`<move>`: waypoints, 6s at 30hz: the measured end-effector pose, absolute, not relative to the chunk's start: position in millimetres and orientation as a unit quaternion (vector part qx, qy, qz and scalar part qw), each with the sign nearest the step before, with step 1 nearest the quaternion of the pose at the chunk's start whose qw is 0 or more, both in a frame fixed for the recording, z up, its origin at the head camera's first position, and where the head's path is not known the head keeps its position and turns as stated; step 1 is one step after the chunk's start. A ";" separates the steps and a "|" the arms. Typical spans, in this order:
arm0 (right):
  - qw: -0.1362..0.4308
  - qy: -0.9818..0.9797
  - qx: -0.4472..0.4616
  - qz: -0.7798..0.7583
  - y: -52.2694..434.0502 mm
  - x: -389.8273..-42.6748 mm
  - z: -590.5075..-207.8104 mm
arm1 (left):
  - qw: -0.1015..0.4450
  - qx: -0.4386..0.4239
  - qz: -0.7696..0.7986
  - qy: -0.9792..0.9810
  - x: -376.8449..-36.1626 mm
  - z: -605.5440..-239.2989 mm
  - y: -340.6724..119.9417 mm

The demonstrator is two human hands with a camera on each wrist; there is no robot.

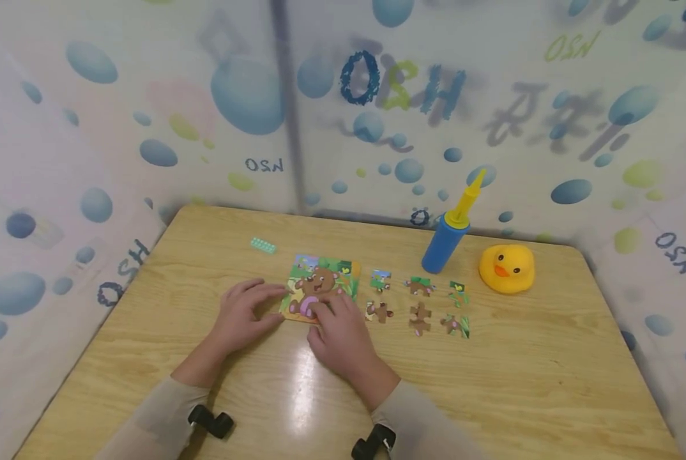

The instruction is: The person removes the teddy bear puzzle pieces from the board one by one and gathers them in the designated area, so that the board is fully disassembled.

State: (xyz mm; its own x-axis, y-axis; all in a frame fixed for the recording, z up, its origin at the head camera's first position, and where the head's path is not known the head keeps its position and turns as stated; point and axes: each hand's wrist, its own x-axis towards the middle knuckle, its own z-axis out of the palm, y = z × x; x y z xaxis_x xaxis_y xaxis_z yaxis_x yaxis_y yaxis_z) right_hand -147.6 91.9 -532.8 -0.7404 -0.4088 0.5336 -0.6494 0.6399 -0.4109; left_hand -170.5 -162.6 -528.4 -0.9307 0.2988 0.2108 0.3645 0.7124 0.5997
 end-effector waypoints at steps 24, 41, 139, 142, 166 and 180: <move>0.123 -0.942 0.204 0.235 52.6 -173.5 -528.8 | 0.062 -0.188 -0.330 -0.923 -169.7 -529.7 -162.7; 0.035 -0.950 0.142 0.276 50.2 -180.6 -522.3 | 0.070 -0.192 -0.330 -0.922 -169.6 -531.1 -162.5; 0.246 -0.891 0.240 0.297 198.9 -93.7 -535.0 | 0.044 -0.187 -0.338 -0.921 -170.0 -524.9 -162.3; 0.242 -0.891 0.242 0.297 200.6 -92.4 -535.8 | 0.045 -0.186 -0.337 -0.922 -170.1 -526.0 -162.5; 0.221 -0.891 0.254 0.304 204.9 -85.5 -535.3 | 0.049 -0.192 -0.331 -0.923 -170.6 -532.0 -162.2; 0.288 -0.842 0.300 0.343 196.3 -95.5 -537.5 | 0.048 -0.193 -0.335 -0.921 -170.3 -530.2 -162.1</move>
State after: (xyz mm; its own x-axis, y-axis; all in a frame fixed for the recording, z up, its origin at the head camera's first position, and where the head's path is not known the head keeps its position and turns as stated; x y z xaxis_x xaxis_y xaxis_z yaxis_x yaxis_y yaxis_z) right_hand -95.5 196.3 -537.5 -0.6532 -0.3080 0.6917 -0.7039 0.5838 -0.4046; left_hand -170.3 -162.1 -530.2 -0.9211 0.3225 0.2182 0.3873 0.7006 0.5993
